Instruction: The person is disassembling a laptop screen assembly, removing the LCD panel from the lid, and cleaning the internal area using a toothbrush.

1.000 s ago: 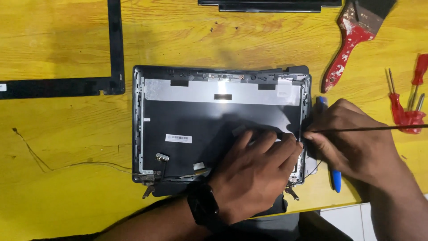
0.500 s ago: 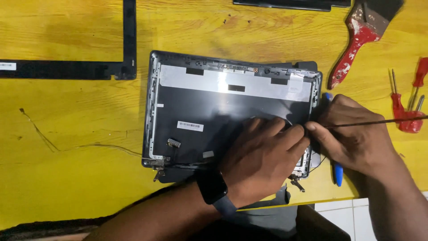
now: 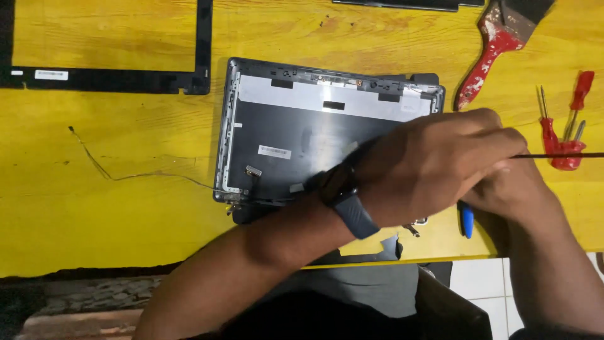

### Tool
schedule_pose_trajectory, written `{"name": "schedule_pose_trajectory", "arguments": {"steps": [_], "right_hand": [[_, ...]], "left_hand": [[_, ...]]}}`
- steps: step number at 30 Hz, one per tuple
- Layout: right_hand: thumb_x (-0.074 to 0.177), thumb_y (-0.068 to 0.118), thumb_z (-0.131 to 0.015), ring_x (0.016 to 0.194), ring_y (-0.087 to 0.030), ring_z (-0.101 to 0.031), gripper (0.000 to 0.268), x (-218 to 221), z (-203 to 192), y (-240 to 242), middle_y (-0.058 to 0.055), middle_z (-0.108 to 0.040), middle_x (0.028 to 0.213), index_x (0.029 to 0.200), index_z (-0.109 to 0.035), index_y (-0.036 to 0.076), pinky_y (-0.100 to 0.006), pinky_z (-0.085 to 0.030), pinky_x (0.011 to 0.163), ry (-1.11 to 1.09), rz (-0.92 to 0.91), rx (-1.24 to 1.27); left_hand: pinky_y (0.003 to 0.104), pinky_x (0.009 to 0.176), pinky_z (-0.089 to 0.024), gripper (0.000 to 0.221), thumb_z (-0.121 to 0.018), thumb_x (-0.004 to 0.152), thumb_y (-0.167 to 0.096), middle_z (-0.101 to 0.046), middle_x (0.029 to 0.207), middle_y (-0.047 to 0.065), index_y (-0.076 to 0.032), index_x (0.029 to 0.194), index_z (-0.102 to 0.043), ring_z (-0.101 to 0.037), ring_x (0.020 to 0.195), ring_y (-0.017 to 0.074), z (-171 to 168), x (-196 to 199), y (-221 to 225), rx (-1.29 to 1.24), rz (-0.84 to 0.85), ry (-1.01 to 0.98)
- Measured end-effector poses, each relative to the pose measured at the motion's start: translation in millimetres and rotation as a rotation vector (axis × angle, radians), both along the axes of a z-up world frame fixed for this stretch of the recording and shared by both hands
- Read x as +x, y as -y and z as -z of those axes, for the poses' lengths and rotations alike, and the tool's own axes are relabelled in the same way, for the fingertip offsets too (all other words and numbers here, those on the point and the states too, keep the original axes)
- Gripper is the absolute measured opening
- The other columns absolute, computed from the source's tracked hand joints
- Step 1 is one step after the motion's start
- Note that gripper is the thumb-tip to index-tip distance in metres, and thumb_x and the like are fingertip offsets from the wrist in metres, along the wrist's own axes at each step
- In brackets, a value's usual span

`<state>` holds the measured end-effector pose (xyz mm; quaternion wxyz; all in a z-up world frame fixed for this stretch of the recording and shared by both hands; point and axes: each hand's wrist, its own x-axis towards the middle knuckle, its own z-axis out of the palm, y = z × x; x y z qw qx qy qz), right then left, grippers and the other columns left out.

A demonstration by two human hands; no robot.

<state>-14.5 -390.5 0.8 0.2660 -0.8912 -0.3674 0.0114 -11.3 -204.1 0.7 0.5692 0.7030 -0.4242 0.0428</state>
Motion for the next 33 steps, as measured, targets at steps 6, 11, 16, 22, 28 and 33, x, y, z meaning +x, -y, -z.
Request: {"name": "schedule_pose_trajectory", "arguments": {"steps": [6, 11, 16, 22, 28, 33], "right_hand": [[0.092, 0.015, -0.069, 0.064, -0.018, -0.058, 0.012, 0.6, -7.9, 45.4, -0.007, -0.061, 0.074, 0.087, -0.062, 0.007, -0.033, -0.051, 0.059, -0.126, 0.093, -0.147], [0.084, 0.022, -0.069, 0.089, -0.027, -0.068, 0.058, 2.0, -57.9, 55.4, -0.020, -0.068, 0.102, 0.132, -0.064, -0.011, -0.034, -0.053, 0.075, -0.097, 0.228, -0.011], [0.091, 0.006, -0.065, 0.076, -0.026, -0.070, 0.021, 16.6, -84.9, 11.8, -0.022, -0.069, 0.091, 0.099, -0.073, -0.012, -0.031, -0.053, 0.065, 0.031, -0.014, 0.126], [0.071, 0.020, -0.081, 0.061, -0.024, -0.056, 0.036, 19.9, -43.1, 21.3, -0.018, -0.056, 0.077, 0.083, -0.063, -0.009, -0.036, -0.042, 0.060, 0.168, -0.035, 0.362], [0.088, 0.010, -0.060, 0.087, -0.035, -0.073, 0.027, 19.7, -49.5, 8.4, -0.027, -0.071, 0.097, 0.097, -0.067, -0.014, -0.039, -0.061, 0.077, 0.071, -0.050, 0.334], [0.068, 0.017, -0.083, 0.060, -0.017, -0.068, 0.031, 17.8, -49.7, 9.4, -0.012, -0.068, 0.073, 0.080, -0.062, -0.001, -0.026, -0.057, 0.057, 0.020, -0.046, 0.385]], "left_hand": [[0.032, 0.061, -0.046, 0.018, -0.046, 0.097, 0.004, -0.054, 0.084, 0.005, -0.009, 0.091, -0.056, -0.052, 0.073, 0.0195, 1.6, 11.9, -5.9, -0.112, 0.036, 0.091], [0.035, 0.082, -0.063, 0.029, -0.045, 0.093, 0.013, -0.070, 0.102, 0.013, -0.003, 0.108, -0.063, -0.072, 0.094, 0.0253, -6.5, 18.1, -15.3, -0.065, 0.082, -0.055], [0.037, 0.074, -0.053, 0.021, -0.046, 0.096, 0.012, -0.061, 0.091, 0.010, 0.000, 0.105, -0.062, -0.062, 0.084, 0.0253, -6.6, 18.9, -18.3, -0.081, 0.120, -0.078], [0.038, 0.088, -0.057, 0.008, -0.067, 0.100, -0.010, -0.071, 0.105, 0.007, -0.006, 0.107, -0.066, -0.071, 0.097, 0.0259, 10.8, 18.6, -20.5, -0.013, 0.023, -0.066], [0.045, 0.071, -0.053, 0.024, -0.044, 0.097, 0.011, -0.063, 0.103, 0.013, -0.002, 0.098, -0.063, -0.066, 0.086, 0.0331, 8.0, 18.8, -22.8, -0.008, 0.037, -0.007], [0.046, 0.081, -0.057, 0.027, -0.048, 0.099, 0.002, -0.070, 0.108, 0.018, -0.002, 0.125, -0.055, -0.070, 0.096, 0.0358, 4.4, 14.8, -27.7, 0.098, 0.076, -0.054]]}}
